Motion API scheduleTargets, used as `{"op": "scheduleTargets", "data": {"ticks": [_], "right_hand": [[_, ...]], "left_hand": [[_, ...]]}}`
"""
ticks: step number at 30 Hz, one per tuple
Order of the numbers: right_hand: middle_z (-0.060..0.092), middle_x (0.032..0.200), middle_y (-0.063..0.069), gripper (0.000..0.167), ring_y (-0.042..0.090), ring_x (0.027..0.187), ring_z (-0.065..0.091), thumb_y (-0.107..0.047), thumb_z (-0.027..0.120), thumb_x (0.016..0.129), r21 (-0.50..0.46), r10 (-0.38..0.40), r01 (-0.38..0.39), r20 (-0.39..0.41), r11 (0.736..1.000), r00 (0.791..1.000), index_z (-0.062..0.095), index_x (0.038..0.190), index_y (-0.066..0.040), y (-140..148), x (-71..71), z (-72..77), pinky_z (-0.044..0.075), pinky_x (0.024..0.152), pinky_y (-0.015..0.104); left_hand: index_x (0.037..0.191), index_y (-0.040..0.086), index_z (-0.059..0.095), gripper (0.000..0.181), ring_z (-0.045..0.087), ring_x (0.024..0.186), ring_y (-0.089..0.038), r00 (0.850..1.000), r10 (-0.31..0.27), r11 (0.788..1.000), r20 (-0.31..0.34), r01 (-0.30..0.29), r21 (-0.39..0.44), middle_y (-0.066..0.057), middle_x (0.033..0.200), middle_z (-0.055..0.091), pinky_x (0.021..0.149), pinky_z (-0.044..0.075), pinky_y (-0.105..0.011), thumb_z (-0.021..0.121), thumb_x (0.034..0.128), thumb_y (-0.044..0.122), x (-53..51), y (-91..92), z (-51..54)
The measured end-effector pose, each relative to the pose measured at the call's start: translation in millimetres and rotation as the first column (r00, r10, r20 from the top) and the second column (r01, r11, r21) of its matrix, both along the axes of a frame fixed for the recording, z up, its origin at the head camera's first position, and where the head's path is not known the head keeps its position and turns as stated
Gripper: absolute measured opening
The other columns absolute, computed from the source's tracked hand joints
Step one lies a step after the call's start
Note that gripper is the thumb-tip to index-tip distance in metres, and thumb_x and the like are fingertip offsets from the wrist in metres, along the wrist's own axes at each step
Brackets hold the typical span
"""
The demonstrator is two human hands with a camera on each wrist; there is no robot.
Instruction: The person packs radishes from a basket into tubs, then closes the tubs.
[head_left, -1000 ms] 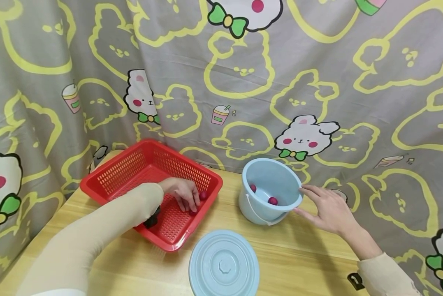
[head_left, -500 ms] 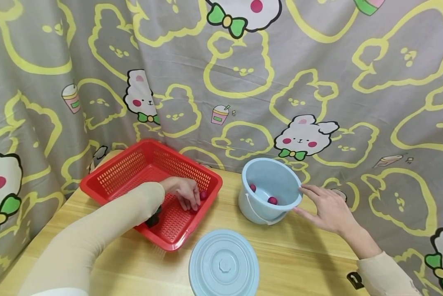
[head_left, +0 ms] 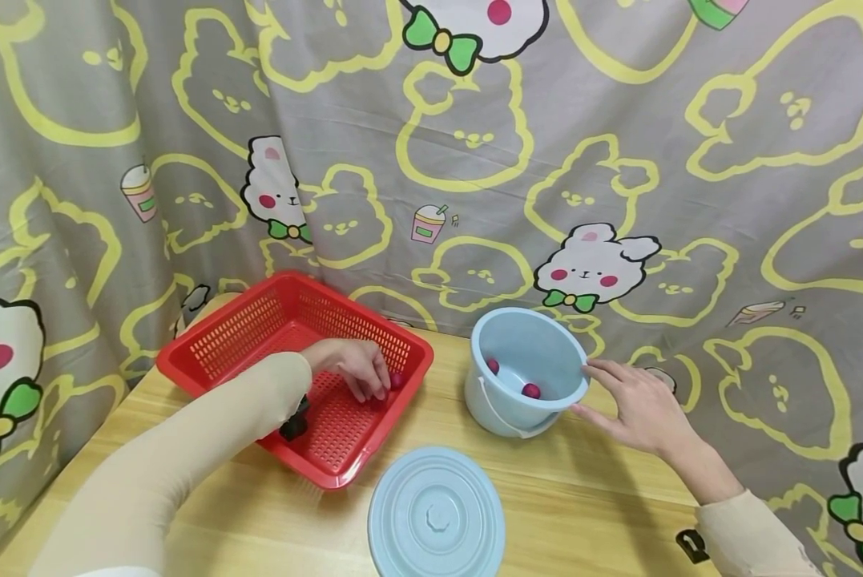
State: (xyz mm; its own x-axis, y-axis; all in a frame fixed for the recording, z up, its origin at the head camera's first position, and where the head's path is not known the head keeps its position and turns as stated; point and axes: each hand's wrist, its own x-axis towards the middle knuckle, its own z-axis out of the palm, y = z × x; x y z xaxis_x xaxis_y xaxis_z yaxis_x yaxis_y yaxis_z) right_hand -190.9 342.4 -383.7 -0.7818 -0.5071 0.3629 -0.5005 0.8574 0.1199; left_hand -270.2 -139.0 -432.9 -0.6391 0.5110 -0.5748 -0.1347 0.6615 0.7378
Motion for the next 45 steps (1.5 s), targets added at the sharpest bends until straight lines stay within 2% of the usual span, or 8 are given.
{"op": "scheduleTargets", "data": {"ticks": [9, 14, 18, 21, 24, 31, 38, 45], "right_hand": [[0.074, 0.131, 0.012, 0.067, 0.041, 0.106, 0.075, -0.06, 0.081, 0.082, 0.0, -0.001, 0.001, 0.004, 1.0, 1.0, 0.073, 0.129, -0.012, 0, 0.1, -0.8, 0.059, 0.076, 0.06], [0.074, 0.13, 0.012, 0.067, 0.041, 0.105, 0.075, -0.06, 0.081, 0.082, -0.001, 0.011, -0.011, -0.01, 1.0, 1.0, 0.073, 0.129, -0.012, 1, -0.6, -1.5, 0.059, 0.075, 0.06], [0.074, 0.13, 0.012, 0.068, 0.042, 0.104, 0.075, -0.059, 0.082, 0.082, -0.002, 0.013, -0.013, -0.011, 1.0, 1.0, 0.073, 0.129, -0.012, 2, -1.1, -1.8, 0.059, 0.074, 0.06], [0.074, 0.13, 0.012, 0.068, 0.042, 0.104, 0.075, -0.059, 0.082, 0.082, -0.002, 0.015, -0.015, -0.012, 1.0, 1.0, 0.073, 0.129, -0.011, 1, -1.3, -1.4, 0.059, 0.074, 0.06], [0.074, 0.13, 0.012, 0.068, 0.041, 0.104, 0.075, -0.059, 0.082, 0.081, -0.003, 0.018, -0.018, -0.014, 1.0, 1.0, 0.073, 0.129, -0.012, 1, -1.7, -1.7, 0.059, 0.074, 0.06], [0.075, 0.13, 0.011, 0.068, 0.04, 0.104, 0.076, -0.058, 0.083, 0.08, -0.009, 0.016, -0.017, -0.014, 1.0, 1.0, 0.074, 0.129, -0.012, 0, -1.3, -1.1, 0.059, 0.074, 0.059], [0.075, 0.129, 0.011, 0.068, 0.041, 0.103, 0.076, -0.059, 0.083, 0.08, -0.015, 0.029, -0.029, -0.021, 0.999, 0.999, 0.074, 0.129, -0.012, 0, -0.7, 0.7, 0.059, 0.074, 0.06], [0.075, 0.129, 0.012, 0.067, 0.041, 0.103, 0.076, -0.056, 0.085, 0.079, -0.016, 0.026, -0.027, -0.02, 1.0, 0.999, 0.074, 0.128, -0.011, 1, -0.4, -1.1, 0.06, 0.074, 0.06]], "left_hand": [[0.12, -0.006, 0.072, 0.025, 0.074, 0.081, -0.015, 0.999, 0.041, 0.997, -0.018, -0.04, 0.067, -0.025, 0.114, 0.078, 0.083, 0.068, -0.035, 0.072, 0.0963, 0.002, 0.3, -3.4, 13.0], [0.121, -0.006, 0.072, 0.027, 0.076, 0.086, -0.018, 0.997, 0.077, 0.99, -0.028, -0.073, 0.119, -0.022, 0.115, 0.079, 0.087, 0.068, -0.038, 0.075, 0.0957, 0.005, -3.3, -2.9, 24.5], [0.121, -0.004, 0.072, 0.029, 0.078, 0.1, -0.03, 0.993, 0.103, 0.984, -0.059, -0.093, 0.154, -0.016, 0.112, 0.08, 0.092, 0.067, -0.042, 0.076, 0.0952, 0.006, -5.7, -2.7, 36.6], [0.123, -0.004, 0.071, 0.03, 0.074, 0.115, -0.04, 0.991, 0.116, 0.978, -0.072, -0.101, 0.18, -0.017, 0.117, 0.078, 0.096, 0.066, -0.044, 0.076, 0.0957, 0.007, -6.3, -2.5, 45.1], [0.124, -0.004, 0.071, 0.031, 0.071, 0.122, -0.042, 0.988, 0.135, 0.972, -0.079, -0.117, 0.202, -0.017, 0.122, 0.077, 0.097, 0.065, -0.044, 0.077, 0.0957, 0.007, -6.3, -1.6, 51.7], [0.122, -0.002, 0.073, 0.03, 0.076, 0.113, -0.033, 0.977, 0.189, 0.957, -0.098, -0.161, 0.241, -0.014, 0.117, 0.079, 0.099, 0.064, -0.047, 0.079, 0.0937, 0.008, -7.0, 1.6, 59.2], [0.121, -0.003, 0.074, 0.031, 0.075, 0.113, -0.038, 0.965, 0.235, 0.936, -0.12, -0.191, 0.296, -0.013, 0.113, 0.079, 0.093, 0.066, -0.043, 0.08, 0.0924, 0.006, -7.3, 6.5, 64.4], [0.121, -0.004, 0.073, 0.031, 0.075, 0.113, -0.038, 0.962, 0.244, 0.925, -0.123, -0.193, 0.327, -0.014, 0.114, 0.079, 0.092, 0.067, -0.042, 0.079, 0.0933, 0.006, -8.1, 16.6, 67.3]]}}
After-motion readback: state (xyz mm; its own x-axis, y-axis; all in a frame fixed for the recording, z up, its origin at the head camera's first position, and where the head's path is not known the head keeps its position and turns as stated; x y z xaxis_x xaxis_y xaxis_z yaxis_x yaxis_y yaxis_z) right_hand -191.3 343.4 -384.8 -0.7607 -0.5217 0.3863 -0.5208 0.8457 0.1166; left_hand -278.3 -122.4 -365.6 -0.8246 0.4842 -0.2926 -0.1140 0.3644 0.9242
